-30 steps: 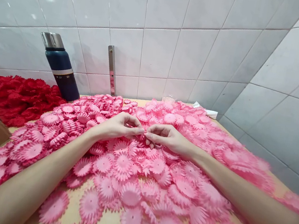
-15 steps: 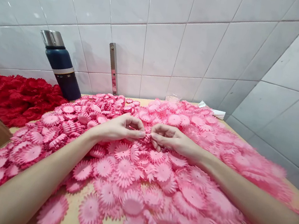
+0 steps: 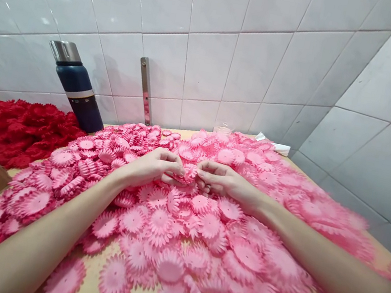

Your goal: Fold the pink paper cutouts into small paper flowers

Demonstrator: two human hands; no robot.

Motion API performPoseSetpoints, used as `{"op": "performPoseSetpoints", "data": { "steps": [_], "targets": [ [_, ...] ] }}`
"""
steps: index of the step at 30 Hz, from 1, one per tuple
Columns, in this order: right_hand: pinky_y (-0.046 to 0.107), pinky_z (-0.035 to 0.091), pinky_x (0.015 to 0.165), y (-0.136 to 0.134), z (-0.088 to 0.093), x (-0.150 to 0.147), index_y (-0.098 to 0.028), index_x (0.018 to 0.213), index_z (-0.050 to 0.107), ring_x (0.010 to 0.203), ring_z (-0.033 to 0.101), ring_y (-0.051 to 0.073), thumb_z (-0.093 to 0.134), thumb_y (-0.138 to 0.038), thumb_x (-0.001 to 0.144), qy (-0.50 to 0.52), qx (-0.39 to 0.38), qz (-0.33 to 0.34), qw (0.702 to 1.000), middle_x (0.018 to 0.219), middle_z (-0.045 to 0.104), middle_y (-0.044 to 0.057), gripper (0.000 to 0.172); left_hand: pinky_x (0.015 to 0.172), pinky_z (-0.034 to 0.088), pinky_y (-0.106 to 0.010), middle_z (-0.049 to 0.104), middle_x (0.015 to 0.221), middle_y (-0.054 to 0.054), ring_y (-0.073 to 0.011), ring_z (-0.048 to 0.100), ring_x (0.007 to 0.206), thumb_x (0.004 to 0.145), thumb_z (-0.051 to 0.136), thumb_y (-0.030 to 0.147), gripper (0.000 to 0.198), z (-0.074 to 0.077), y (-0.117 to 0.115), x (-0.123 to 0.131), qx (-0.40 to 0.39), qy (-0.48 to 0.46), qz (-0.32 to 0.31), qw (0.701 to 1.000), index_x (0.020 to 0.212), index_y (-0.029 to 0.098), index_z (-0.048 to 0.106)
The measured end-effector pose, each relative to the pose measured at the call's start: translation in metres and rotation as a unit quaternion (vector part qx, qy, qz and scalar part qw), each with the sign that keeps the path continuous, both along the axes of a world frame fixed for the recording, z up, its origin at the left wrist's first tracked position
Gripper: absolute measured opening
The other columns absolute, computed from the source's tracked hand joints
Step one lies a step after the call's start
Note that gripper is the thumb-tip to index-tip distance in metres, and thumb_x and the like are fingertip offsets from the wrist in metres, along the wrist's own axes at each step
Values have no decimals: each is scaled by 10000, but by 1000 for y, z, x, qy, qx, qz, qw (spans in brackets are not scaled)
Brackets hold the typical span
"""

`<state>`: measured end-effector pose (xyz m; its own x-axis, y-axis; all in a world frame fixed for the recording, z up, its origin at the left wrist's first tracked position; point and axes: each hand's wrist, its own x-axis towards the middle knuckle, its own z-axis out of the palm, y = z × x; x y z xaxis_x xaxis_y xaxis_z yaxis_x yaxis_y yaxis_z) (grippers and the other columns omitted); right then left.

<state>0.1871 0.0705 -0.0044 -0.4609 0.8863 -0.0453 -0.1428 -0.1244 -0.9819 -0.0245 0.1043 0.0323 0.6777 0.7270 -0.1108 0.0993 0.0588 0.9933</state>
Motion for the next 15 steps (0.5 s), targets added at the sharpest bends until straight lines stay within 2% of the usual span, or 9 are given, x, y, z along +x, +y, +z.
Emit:
{"op": "performPoseSetpoints", "data": {
  "steps": [3, 7, 15],
  "targets": [
    [237, 332, 524, -1, 2, -1, -180, 842, 631, 572, 452, 87, 759, -379, 726, -29, 25, -8, 999, 673, 531, -31, 264, 617, 439, -240, 502, 627, 23, -82, 465, 589, 737, 692, 261, 172, 0, 0, -1, 65, 65, 3, 996, 645, 128, 633],
    [235, 298, 498, -3, 4, -2, -173, 822, 667, 550, 412, 77, 765, -384, 719, -56, 53, -8, 997, 662, 527, -31, 254, 532, 343, -231, 476, 576, 30, -82, 398, 536, 764, 669, 339, 228, 4, -2, -2, 174, 154, -29, 972, 664, 134, 657],
    [230, 311, 500, -2, 3, -2, -166, 824, 664, 550, 418, 69, 739, -382, 752, -83, 76, -8, 994, 677, 536, -25, 240, 503, 266, -231, 449, 586, 36, -78, 356, 533, 789, 646, 415, 309, 11, -4, -2, 194, 165, -74, 964, 683, 125, 637]
  ]
}}
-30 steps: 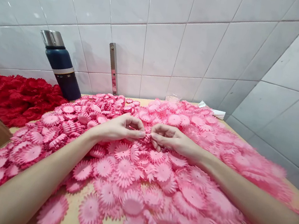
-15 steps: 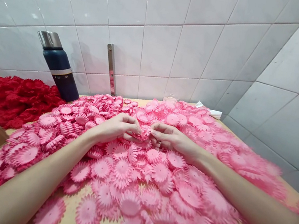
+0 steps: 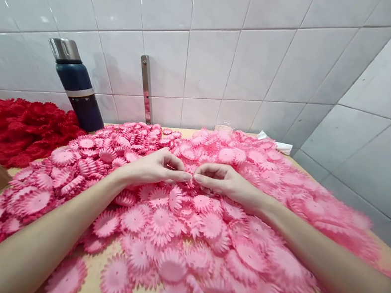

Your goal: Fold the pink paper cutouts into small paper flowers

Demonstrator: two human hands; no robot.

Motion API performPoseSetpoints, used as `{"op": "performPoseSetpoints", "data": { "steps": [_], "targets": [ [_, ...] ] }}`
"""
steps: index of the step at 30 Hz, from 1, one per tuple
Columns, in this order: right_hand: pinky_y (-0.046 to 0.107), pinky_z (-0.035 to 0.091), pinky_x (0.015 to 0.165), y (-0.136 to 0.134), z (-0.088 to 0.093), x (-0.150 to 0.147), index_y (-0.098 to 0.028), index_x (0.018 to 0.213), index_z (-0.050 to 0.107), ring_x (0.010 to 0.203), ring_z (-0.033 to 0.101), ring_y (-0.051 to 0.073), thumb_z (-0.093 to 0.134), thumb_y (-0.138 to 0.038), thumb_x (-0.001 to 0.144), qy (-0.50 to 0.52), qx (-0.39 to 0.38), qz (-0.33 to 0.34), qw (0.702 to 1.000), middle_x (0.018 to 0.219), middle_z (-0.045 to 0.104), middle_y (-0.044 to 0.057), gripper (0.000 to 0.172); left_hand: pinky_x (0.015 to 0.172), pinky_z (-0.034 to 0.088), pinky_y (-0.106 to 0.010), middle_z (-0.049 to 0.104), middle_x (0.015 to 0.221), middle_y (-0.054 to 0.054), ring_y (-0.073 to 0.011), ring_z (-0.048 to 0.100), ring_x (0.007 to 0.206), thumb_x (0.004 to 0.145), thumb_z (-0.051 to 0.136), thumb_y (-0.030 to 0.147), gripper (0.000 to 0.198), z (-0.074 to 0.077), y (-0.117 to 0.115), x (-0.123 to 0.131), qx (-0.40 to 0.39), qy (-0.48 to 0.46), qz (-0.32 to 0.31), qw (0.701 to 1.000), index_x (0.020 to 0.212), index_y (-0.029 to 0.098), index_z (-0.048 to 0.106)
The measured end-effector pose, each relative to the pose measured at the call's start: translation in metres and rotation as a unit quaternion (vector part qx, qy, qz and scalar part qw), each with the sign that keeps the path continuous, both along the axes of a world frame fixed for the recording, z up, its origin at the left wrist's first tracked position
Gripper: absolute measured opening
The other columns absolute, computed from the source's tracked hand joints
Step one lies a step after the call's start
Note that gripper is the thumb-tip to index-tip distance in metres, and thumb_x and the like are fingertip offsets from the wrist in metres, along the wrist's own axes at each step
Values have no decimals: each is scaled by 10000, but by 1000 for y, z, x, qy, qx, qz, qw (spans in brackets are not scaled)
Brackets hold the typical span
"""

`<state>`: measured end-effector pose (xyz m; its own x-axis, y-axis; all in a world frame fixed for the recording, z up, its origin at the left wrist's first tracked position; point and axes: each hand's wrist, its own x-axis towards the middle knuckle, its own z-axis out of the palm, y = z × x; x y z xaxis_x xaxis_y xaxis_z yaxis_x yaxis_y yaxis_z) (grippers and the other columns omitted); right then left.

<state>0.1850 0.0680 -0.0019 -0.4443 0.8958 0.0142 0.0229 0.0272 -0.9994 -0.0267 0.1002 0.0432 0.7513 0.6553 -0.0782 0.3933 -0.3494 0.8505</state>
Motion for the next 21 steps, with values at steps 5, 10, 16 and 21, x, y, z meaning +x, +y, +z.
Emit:
{"op": "performPoseSetpoints", "data": {
  "steps": [5, 10, 16, 21],
  "targets": [
    [233, 309, 488, 0, 0, 0, -162, 823, 664, 535, 420, 72, 733, -405, 752, -10, 13, -1, 1000, 655, 535, -25, 263, 526, 282, -233, 458, 614, 32, -80, 361, 548, 806, 630, 414, 299, -1, 0, 0, 0, 1, -15, 1000, 722, 128, 638],
    [242, 310, 484, -1, 0, -1, -158, 808, 681, 522, 415, 78, 732, -430, 745, -16, 24, 3, 1000, 630, 540, -20, 284, 537, 297, -230, 483, 640, 28, -81, 374, 562, 804, 633, 406, 287, -3, 1, 1, -13, -4, -21, 1000, 784, 121, 665],
    [247, 307, 472, 0, -2, -1, -167, 788, 684, 511, 412, 82, 739, -441, 733, -15, 24, 2, 1000, 622, 541, -18, 285, 532, 307, -230, 487, 625, 30, -83, 379, 551, 794, 646, 377, 247, -3, 0, 0, -27, -5, -19, 999, 772, 132, 667],
    [241, 317, 476, 0, 0, 0, -160, 772, 691, 517, 434, 82, 748, -414, 723, -11, 17, 4, 1000, 610, 555, -15, 265, 568, 353, -232, 527, 640, 17, -87, 431, 574, 792, 638, 355, 232, -1, -1, 0, -31, 4, -7, 1000, 759, 130, 681]
  ]
}}
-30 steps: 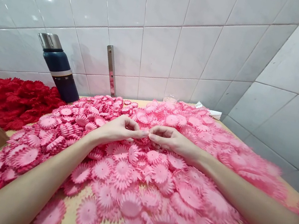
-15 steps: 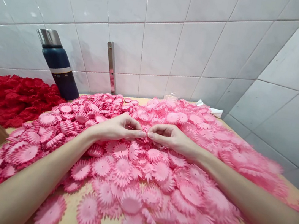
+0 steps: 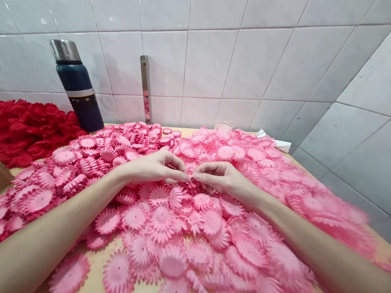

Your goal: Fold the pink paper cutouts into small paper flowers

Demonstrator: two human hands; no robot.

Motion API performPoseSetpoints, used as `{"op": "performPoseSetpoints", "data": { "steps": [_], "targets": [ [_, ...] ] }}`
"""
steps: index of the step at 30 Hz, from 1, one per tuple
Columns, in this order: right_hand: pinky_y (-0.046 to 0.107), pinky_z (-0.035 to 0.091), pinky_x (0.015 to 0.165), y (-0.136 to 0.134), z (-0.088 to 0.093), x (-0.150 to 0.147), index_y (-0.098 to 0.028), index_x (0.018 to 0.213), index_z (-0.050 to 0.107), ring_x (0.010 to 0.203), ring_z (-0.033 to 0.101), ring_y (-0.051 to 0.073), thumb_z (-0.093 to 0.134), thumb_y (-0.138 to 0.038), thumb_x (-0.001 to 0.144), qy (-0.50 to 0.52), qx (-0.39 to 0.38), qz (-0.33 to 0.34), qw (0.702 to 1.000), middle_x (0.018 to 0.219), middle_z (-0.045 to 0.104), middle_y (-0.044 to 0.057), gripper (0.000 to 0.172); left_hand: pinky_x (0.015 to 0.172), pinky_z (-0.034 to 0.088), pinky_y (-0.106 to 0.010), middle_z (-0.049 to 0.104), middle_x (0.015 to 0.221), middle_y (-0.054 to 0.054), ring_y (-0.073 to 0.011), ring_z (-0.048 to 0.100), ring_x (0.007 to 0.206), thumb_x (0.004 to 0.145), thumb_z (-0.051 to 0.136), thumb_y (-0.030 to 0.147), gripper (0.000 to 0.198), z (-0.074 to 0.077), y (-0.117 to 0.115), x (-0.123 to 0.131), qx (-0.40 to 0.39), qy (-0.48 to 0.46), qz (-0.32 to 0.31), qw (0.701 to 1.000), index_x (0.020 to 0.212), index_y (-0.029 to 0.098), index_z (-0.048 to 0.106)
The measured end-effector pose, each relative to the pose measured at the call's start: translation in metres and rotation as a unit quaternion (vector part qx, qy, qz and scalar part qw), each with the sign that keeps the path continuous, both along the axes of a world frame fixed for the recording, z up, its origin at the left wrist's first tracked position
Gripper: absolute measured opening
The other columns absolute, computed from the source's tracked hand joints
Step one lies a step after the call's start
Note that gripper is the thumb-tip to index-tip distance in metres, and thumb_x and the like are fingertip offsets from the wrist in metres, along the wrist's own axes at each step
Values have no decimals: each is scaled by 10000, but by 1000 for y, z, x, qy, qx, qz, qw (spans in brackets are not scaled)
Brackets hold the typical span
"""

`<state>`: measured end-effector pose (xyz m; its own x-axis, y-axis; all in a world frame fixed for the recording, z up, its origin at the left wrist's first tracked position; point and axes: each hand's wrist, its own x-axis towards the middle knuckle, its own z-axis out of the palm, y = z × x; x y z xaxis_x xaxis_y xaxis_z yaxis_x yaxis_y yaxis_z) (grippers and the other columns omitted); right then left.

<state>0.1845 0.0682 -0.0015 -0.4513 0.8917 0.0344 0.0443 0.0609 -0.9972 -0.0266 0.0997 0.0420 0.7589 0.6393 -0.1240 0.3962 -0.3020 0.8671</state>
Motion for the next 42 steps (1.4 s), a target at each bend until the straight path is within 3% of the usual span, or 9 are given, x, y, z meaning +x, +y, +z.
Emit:
{"op": "performPoseSetpoints", "data": {
  "steps": [6, 15, 22, 34, 42],
  "targets": [
    [238, 337, 498, 0, -1, 1, -152, 799, 713, 547, 464, 81, 754, -377, 720, -2, 0, -2, 1000, 663, 604, -2, 241, 678, 426, -254, 599, 721, -4, -116, 519, 669, 743, 657, 263, 128, 1, 0, 1, -14, 13, 25, 1000, 781, 146, 690],
    [233, 340, 494, 0, -2, 1, -148, 787, 704, 550, 460, 80, 755, -390, 723, -9, 5, -2, 1000, 666, 598, -2, 255, 563, 364, -215, 521, 636, 27, -81, 436, 573, 711, 661, 222, 88, 4, -4, 4, -74, -18, 32, 997, 714, 134, 670],
    [235, 359, 501, 1, -3, 1, -152, 805, 714, 552, 477, 84, 752, -400, 721, -9, 7, -1, 1000, 669, 618, 1, 265, 550, 324, -228, 470, 569, 49, -83, 401, 531, 737, 609, 204, 69, 2, -3, 2, -31, 10, 25, 999, 724, 151, 650],
    [231, 359, 499, 1, -2, 1, -145, 774, 707, 565, 480, 86, 767, -410, 701, -10, 23, 2, 1000, 671, 612, 4, 281, 554, 356, -208, 548, 661, 11, -94, 449, 605, 760, 669, 379, 244, 1, -1, 1, 36, 15, -12, 999, 752, 135, 678],
    [242, 361, 506, 1, -2, 1, -153, 782, 718, 554, 482, 89, 756, -404, 711, -11, 22, 3, 1000, 669, 625, 4, 264, 578, 371, -209, 564, 677, 16, -97, 466, 627, 761, 675, 347, 199, 1, 2, 0, 44, 21, -26, 998, 759, 148, 674]
  ]
}}
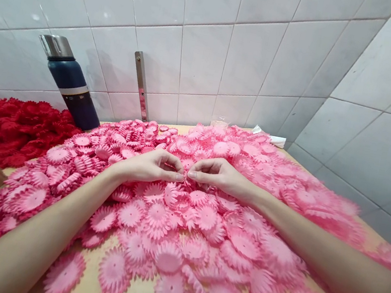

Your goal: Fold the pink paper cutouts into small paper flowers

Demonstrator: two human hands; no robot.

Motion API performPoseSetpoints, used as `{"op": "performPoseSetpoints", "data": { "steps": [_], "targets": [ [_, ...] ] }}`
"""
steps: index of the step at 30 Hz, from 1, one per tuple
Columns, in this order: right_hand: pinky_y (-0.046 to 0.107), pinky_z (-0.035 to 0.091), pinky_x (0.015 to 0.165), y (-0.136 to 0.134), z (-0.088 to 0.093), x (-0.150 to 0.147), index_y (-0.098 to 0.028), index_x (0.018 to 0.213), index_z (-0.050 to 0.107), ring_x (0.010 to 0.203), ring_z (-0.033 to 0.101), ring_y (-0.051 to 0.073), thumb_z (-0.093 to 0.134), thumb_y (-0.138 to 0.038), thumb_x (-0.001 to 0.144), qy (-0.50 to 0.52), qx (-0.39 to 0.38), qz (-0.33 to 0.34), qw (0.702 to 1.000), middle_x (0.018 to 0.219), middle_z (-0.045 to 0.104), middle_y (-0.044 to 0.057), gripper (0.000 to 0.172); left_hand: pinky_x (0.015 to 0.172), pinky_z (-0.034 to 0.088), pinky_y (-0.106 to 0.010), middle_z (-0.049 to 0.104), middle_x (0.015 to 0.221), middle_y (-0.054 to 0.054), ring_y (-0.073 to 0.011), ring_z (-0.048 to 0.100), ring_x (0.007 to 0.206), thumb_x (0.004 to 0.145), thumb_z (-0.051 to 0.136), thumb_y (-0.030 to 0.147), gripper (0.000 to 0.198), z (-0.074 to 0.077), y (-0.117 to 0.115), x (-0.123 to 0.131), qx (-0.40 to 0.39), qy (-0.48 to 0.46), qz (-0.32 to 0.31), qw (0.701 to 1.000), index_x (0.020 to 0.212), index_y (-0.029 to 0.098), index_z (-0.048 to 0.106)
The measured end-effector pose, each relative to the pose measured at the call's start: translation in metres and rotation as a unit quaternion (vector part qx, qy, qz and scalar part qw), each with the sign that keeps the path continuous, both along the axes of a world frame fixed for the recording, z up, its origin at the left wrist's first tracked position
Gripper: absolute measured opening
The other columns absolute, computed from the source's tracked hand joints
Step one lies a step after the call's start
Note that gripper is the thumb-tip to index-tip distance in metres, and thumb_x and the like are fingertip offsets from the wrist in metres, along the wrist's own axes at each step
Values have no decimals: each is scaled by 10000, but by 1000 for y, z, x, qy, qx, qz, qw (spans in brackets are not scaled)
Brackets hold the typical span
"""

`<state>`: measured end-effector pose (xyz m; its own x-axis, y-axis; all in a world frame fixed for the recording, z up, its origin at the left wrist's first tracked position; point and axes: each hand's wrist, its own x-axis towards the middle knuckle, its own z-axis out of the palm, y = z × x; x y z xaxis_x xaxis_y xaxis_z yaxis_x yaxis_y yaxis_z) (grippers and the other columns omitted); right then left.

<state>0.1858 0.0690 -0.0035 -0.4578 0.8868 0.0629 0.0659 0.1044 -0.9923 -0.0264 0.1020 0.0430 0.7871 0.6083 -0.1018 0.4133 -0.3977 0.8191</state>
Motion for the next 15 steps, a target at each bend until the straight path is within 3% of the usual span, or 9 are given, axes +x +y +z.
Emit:
{"op": "performPoseSetpoints", "data": {
  "steps": [8, 15],
  "targets": [
    [245, 408, 576, 0, -1, 0, -169, 770, 724, 632, 548, 107, 779, -367, 697, -7, 5, 1, 1000, 715, 661, 11, 218, 631, 394, -224, 587, 702, 5, -104, 499, 655, 770, 660, 342, 203, 1, -1, -1, -15, 4, -5, 1000, 763, 140, 681],
    [226, 381, 530, 0, -1, -2, -156, 738, 703, 575, 516, 85, 785, -336, 686, -6, -1, -10, 1000, 667, 635, -3, 204, 653, 410, -229, 614, 725, -14, -115, 523, 682, 774, 663, 364, 237, -1, 0, -1, -11, 4, -14, 1000, 794, 130, 691]
  ]
}}
